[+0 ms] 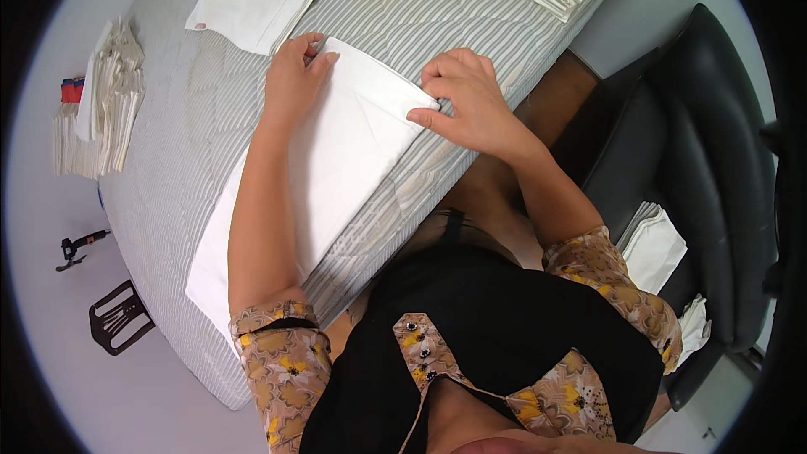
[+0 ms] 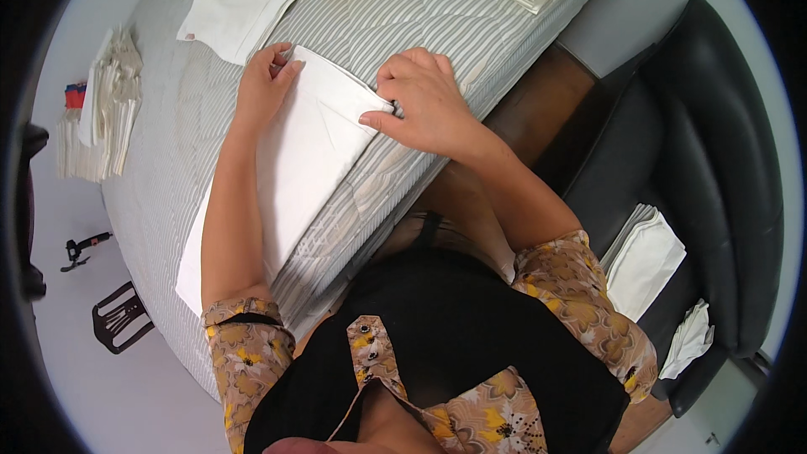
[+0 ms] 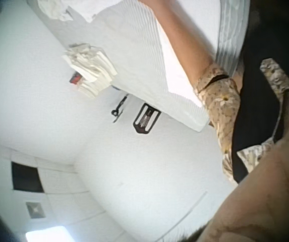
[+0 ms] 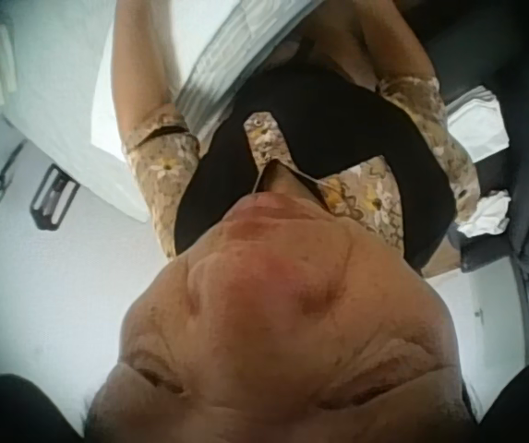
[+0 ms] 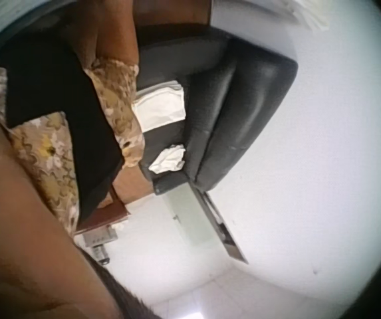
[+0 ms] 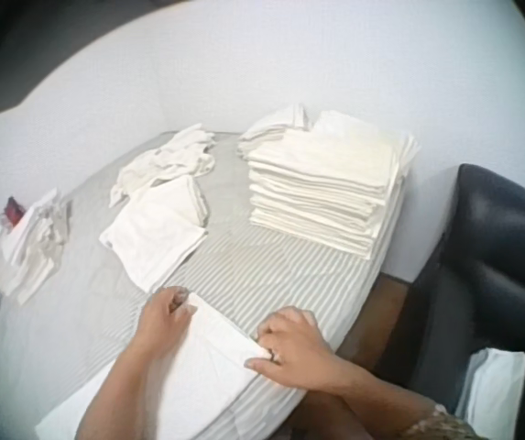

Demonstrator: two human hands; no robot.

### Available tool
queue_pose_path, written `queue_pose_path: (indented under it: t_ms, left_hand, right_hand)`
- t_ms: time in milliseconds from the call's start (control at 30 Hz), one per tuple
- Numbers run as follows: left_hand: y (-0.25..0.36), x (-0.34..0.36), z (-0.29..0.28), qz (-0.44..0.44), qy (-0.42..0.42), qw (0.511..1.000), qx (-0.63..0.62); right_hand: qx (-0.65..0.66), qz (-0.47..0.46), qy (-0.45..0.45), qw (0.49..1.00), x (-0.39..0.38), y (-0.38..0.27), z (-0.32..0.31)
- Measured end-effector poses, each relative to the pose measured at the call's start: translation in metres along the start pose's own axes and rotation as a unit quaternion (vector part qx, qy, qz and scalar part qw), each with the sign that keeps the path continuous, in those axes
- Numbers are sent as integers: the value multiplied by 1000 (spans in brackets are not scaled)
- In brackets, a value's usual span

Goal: The person folds white fabric pieces on a striped table. They unfold each piece, smooth it, fold it in half multiple times, and place the folded items into a growing stack on the right side of the table.

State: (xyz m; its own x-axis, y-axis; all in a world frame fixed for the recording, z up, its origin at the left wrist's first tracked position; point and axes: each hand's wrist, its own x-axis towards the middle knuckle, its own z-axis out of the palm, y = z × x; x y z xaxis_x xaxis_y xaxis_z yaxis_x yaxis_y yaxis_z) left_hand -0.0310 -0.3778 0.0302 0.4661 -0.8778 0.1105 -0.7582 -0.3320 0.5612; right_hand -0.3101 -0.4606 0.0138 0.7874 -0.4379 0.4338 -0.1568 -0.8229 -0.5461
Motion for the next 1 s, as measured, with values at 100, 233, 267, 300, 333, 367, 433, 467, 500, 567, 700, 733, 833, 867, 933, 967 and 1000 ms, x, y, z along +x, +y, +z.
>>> queue_pose_path:
  t_ms: [100,233,267,300,333,367,433,467,500,567,700,733,833,867,933,967,1000]
  left_hand:
    - [5,8,-2,-71,-41,995,-48]
    - [7,10,-3,-76,-14,994,-78]
    - [6,10,-4,-86,-28,991,-95]
    - [4,10,-5,-94,-41,988,-115]
    - [3,10,-6,-95,-47,988,-114]
    - [1,10,-6,-93,-53,987,-116]
    - [-3,9,-4,-81,-41,989,-119]
    - [-5,8,-2,-72,-23,990,-122]
    - [-7,7,2,-66,-9,990,-125]
    - [-11,5,9,-46,5,987,-151]
    - [-16,2,17,-16,29,992,-121]
    - [-16,2,17,-5,40,995,-95]
    - [-14,0,18,12,82,996,-14]
    - [-13,-1,18,11,97,995,13]
    - [-11,-3,18,10,104,994,39]
    - [-11,-3,17,11,96,995,39]
    - [-10,-3,17,14,93,995,39]
  right_hand:
    - [5,4,-3,1000,0,-1,-2]
    - [10,9,-6,1000,1,-3,-2]
    - [14,10,-9,1000,1,-3,-2]
    - [9,8,-6,1000,2,-4,-1]
    - [7,5,-2,1000,2,-4,0]
    - [6,4,1,1000,2,-4,0]
    - [10,-21,28,999,1,-4,1]
    - [12,-32,43,999,0,-3,1]
    - [23,-35,38,998,0,-3,1]
    - [44,-42,27,998,-2,0,0]
    - [52,-42,21,998,-3,2,0]
    - [51,-38,20,998,-3,2,0]
    - [52,-31,39,997,-3,1,1]
    - [55,-25,44,997,-3,0,2]
    - [74,5,46,996,-4,-1,1]
    - [86,24,45,995,-4,-2,0]
    - [84,22,42,995,-5,-2,0]
